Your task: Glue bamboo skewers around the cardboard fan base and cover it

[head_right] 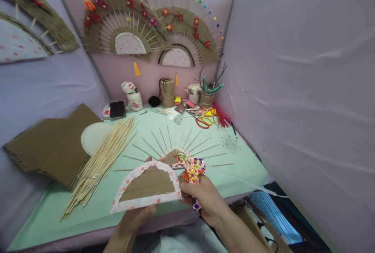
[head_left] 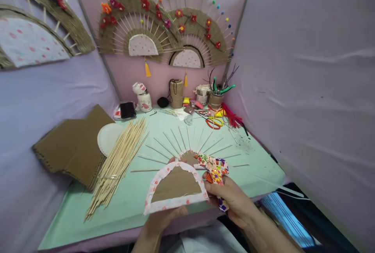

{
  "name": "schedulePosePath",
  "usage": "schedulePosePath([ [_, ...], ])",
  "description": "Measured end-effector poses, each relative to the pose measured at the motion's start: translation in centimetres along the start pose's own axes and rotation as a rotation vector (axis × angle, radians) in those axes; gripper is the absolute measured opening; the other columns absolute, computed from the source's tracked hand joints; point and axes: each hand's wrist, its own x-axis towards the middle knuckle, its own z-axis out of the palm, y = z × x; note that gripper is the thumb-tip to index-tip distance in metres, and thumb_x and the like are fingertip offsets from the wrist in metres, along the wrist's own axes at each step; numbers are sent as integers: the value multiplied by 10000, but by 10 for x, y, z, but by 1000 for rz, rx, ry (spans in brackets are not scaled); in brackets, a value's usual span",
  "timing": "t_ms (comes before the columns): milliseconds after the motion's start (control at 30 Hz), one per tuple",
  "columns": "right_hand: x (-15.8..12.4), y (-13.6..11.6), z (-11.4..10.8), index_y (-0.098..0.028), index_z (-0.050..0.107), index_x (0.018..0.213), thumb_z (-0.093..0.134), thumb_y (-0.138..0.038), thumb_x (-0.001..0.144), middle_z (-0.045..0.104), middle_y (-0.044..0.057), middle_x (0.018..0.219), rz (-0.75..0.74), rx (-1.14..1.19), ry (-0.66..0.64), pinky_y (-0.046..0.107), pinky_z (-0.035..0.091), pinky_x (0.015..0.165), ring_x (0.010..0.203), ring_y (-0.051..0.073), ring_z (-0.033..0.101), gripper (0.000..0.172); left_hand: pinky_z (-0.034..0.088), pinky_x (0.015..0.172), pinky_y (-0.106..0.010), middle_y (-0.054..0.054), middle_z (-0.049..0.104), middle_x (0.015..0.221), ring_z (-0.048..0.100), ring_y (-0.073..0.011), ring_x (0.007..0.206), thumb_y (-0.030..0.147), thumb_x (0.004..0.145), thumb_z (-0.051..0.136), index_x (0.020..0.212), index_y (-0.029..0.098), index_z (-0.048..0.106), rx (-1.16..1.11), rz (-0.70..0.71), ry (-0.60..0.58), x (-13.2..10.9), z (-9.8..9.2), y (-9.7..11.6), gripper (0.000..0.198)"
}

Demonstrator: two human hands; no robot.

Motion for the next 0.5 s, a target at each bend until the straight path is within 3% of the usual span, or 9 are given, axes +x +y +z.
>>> schedulePosePath([
  [133,1,-2,-4,-242,650,803,757,-436,630,669,-20,694,-71,-102,21,216,459,538,653,148,615,281,426,1088,-524,-71,748,1079,563,-408,1237,590,438,892,1122,308,713,82,-24,33,-2,-12,-6,762],
  [233,4,-13,-23,-237,668,797,735,-481,657,651,-15,648,-135,-182,40,225,395,483,543,131,554,290,393,1110,-553,-101,737,1100,562,-403,1238,551,462,901,1156,283,699,111,-41,40,0,-22,-14,772],
  [367,2,-49,-66,-177,617,573,731,-500,665,453,-47,409,-202,-397,74,235,253,439,398,81,335,355,394,1107,-557,-132,712,1154,568,-397,1223,489,470,912,1222,235,668,71,-54,78,2,-27,-25,831],
  [433,-4,-72,-87,-181,597,550,686,-564,686,412,-54,390,-287,-680,162,242,261,451,409,89,339,416,424,1083,-550,-125,719,1136,592,-397,1188,476,468,913,1231,237,666,62,-88,84,2,-26,-29,837],
  [500,-13,-93,-102,-188,611,560,669,-607,677,436,-41,416,-354,-801,249,246,272,444,425,101,360,439,442,1068,-543,-116,736,1090,609,-394,1161,474,467,914,1222,245,676,61,-129,82,1,-25,-31,824],
])
